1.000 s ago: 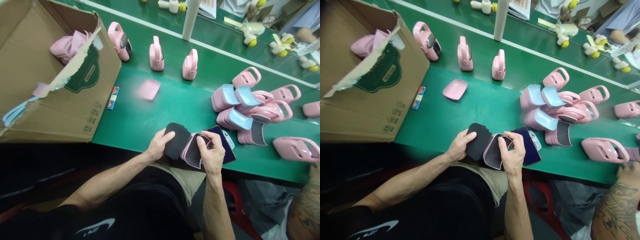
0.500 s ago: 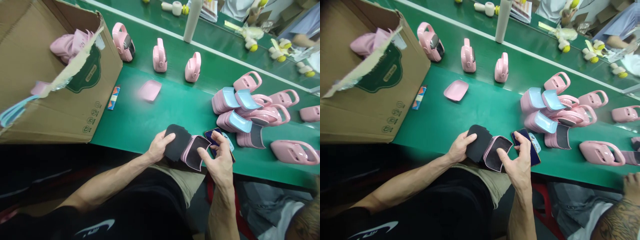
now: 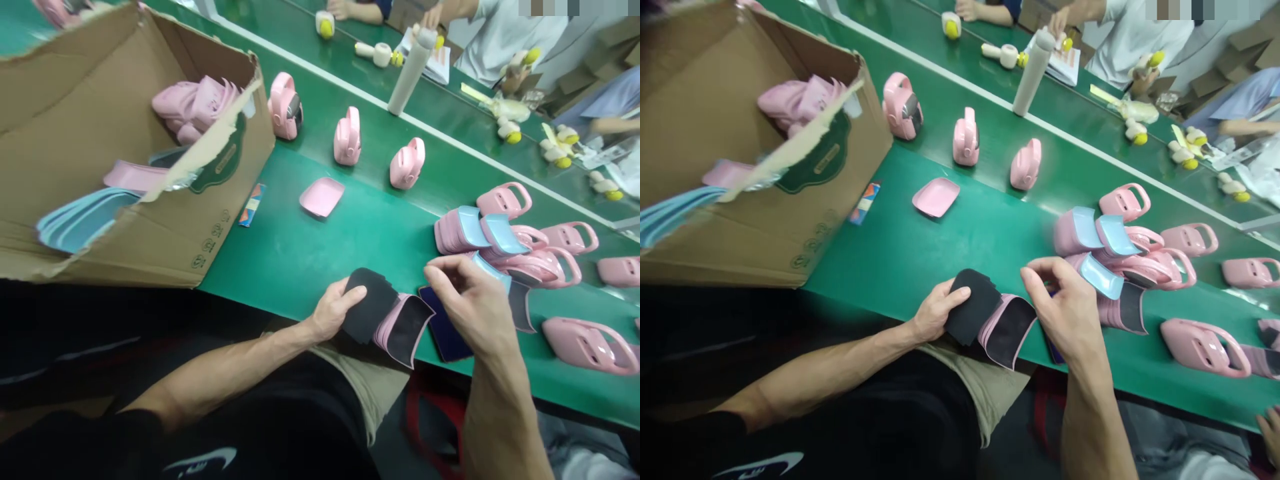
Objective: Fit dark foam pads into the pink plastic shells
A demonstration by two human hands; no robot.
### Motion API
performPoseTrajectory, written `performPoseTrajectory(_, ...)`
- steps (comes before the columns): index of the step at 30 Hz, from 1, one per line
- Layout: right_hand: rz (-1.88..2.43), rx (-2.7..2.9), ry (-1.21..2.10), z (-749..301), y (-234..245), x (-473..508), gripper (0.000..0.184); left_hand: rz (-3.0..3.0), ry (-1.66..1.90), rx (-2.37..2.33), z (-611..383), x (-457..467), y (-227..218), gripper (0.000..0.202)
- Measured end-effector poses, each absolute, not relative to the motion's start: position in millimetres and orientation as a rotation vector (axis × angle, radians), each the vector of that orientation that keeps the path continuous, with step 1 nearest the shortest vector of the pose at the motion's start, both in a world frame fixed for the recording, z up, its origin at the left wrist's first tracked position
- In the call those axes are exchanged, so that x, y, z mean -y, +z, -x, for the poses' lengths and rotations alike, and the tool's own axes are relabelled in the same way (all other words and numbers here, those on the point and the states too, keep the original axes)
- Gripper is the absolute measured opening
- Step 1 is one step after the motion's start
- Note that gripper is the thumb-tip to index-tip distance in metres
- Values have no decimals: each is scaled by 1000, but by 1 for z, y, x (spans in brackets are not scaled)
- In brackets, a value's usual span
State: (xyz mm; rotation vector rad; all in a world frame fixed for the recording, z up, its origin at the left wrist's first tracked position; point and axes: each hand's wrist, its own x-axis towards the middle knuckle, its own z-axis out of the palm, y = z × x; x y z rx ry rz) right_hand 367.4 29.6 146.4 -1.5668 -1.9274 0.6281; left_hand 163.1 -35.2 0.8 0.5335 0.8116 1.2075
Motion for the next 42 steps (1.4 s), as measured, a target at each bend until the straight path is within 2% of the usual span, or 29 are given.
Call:
performPoseTrajectory(3,1481,2201,812,-318,151,-86,33,-561,1221,-824,-163,35,1,57)
performPoseTrajectory(6,1571,2353,1032,-258,135,-135,32,-599,1231,-817,-162,36,2,60)
performPoseTrajectory(12,1736,2215,1212,-176,82,-189,39,-639,1248,-832,-161,39,-3,64)
performPoseTrajectory(15,1778,2105,1294,-165,76,-196,39,-636,1249,-835,-159,40,-4,65)
performPoseTrajectory(18,1723,2026,1351,-181,95,-192,34,-626,1254,-810,-157,40,-1,62)
performPoseTrajectory(21,1508,2039,1391,-224,131,-175,37,-611,1260,-767,-156,40,0,58)
performPoseTrajectory(25,1576,2166,911,-307,168,-118,45,-586,1263,-774,-156,40,-2,54)
performPoseTrajectory(27,1645,2075,983,-346,173,-75,50,-567,1262,-788,-158,40,-3,54)
performPoseTrajectory(34,1891,1762,1221,-414,135,44,62,-517,1282,-801,-162,36,-2,55)
performPoseTrajectory(42,1903,1665,1223,-406,104,55,61,-481,1288,-871,-162,35,6,58)
